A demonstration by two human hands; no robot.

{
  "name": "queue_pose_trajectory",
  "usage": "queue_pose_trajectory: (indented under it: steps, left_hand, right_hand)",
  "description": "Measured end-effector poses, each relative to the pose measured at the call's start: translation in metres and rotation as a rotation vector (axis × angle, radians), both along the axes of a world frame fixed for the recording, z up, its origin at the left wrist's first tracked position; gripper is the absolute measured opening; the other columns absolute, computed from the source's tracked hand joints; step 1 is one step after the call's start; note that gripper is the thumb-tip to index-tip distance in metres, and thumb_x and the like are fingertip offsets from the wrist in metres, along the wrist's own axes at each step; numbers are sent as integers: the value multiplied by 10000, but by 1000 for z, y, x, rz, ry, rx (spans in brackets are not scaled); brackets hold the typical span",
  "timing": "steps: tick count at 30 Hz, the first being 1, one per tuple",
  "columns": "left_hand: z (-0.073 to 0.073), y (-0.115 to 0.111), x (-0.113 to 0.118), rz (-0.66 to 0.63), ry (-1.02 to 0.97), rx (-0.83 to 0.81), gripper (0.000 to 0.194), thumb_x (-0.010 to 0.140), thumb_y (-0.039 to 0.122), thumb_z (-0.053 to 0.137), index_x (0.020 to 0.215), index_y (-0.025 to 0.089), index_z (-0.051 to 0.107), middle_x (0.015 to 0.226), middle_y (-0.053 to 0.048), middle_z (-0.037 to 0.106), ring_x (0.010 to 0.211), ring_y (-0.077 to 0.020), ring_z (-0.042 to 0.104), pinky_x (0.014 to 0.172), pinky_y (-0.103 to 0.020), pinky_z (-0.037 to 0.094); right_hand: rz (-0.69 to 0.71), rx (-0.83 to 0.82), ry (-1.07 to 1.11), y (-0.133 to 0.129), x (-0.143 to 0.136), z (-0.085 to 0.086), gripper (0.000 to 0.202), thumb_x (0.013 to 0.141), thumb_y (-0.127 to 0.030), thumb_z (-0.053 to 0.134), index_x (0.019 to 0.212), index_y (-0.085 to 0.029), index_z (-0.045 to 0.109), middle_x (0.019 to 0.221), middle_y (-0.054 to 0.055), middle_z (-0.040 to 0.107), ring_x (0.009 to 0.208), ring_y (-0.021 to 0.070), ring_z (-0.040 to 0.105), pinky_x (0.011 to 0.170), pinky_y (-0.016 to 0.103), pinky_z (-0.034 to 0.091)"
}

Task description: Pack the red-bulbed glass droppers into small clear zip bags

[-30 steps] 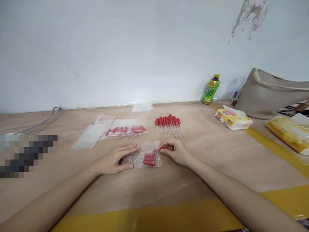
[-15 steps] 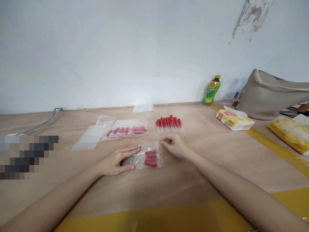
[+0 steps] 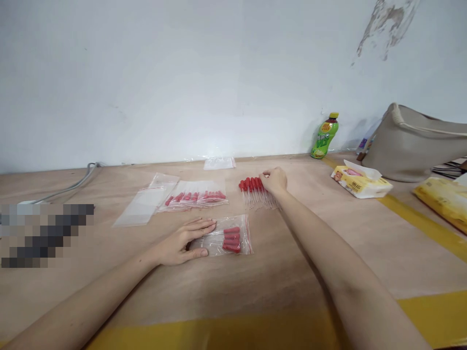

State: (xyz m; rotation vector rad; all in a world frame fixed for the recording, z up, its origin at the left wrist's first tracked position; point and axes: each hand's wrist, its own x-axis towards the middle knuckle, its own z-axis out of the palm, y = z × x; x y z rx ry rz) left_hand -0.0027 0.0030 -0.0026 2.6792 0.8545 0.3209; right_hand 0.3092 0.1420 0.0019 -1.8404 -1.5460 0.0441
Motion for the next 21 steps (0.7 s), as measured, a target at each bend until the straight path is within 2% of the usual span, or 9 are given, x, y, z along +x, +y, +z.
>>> queue_pose_trajectory:
  steps: [2, 4, 6, 9, 11, 15, 18, 21]
  left_hand:
    - [1, 0, 0, 1, 0, -1, 608, 828, 457, 506, 1349, 217, 305, 1391, -73, 319, 1285, -228, 295, 1070, -440, 217]
    - [2, 0, 1, 3, 3, -3, 606, 828, 455, 505, 1348, 214, 309, 1390, -73, 322, 1284, -230, 296, 1071, -440, 215]
    - [2, 0, 1, 3, 5, -4, 607, 828, 455, 505, 1348, 205, 312, 1390, -79, 322, 1284, -233, 296, 1070, -438, 217]
    - [3, 1, 2, 5, 0, -4, 603, 829, 454, 504, 1347, 208, 315, 1391, -79, 320, 1283, -235, 297, 1066, -436, 229]
    - [2, 1, 2, 8, 1, -3, 598, 832, 454, 500, 1347, 214, 314, 1392, -75, 319, 1283, -232, 297, 1066, -429, 231]
    - [1, 1, 0, 8, 9, 2, 597, 833, 456, 497, 1350, 226, 306, 1394, -67, 321, 1285, -228, 296, 1068, -422, 230]
    - [-1, 2, -1, 8, -1, 3, 594, 832, 458, 499, 1351, 253, 298, 1401, -50, 308, 1287, -231, 291, 1066, -424, 234]
    - [-1, 2, -2, 15, 3, -1, 595, 836, 460, 491, 1355, 255, 287, 1405, -50, 299, 1289, -229, 285, 1065, -424, 237]
  right_hand:
    - [-7, 0, 66, 1, -1, 2, 253, 708, -347, 546, 815, -161, 682, 913, 117, 637, 888, 245, 576, 780, 347, 420]
    - [42, 31, 169, -4, 0, 9, 212, 713, -329, 552, 799, -154, 635, 882, 108, 648, 841, 221, 584, 758, 339, 424]
    - [179, 89, 338, -17, 1, 17, 222, 741, -348, 534, 856, -159, 558, 833, 88, 656, 748, 175, 588, 687, 308, 437]
    - [397, 157, 662, -51, 0, 23, 313, 749, -451, 530, 907, -197, 438, 727, 25, 651, 562, 109, 543, 538, 238, 416]
    - [425, 184, 836, -77, -3, 18, 367, 704, -500, 573, 859, -210, 409, 661, -15, 633, 497, 84, 501, 490, 207, 388]
    - [333, 132, 1114, -114, -11, -8, 401, 640, -479, 647, 824, -212, 411, 621, -44, 613, 491, 75, 505, 487, 195, 406]
    - [287, 74, 1275, -125, -18, -23, 388, 625, -429, 675, 827, -212, 425, 632, -38, 614, 519, 80, 539, 515, 199, 436]
    - [313, 29, 1324, -129, -24, -27, 353, 636, -410, 672, 811, -208, 442, 667, -20, 619, 566, 94, 573, 547, 213, 464]
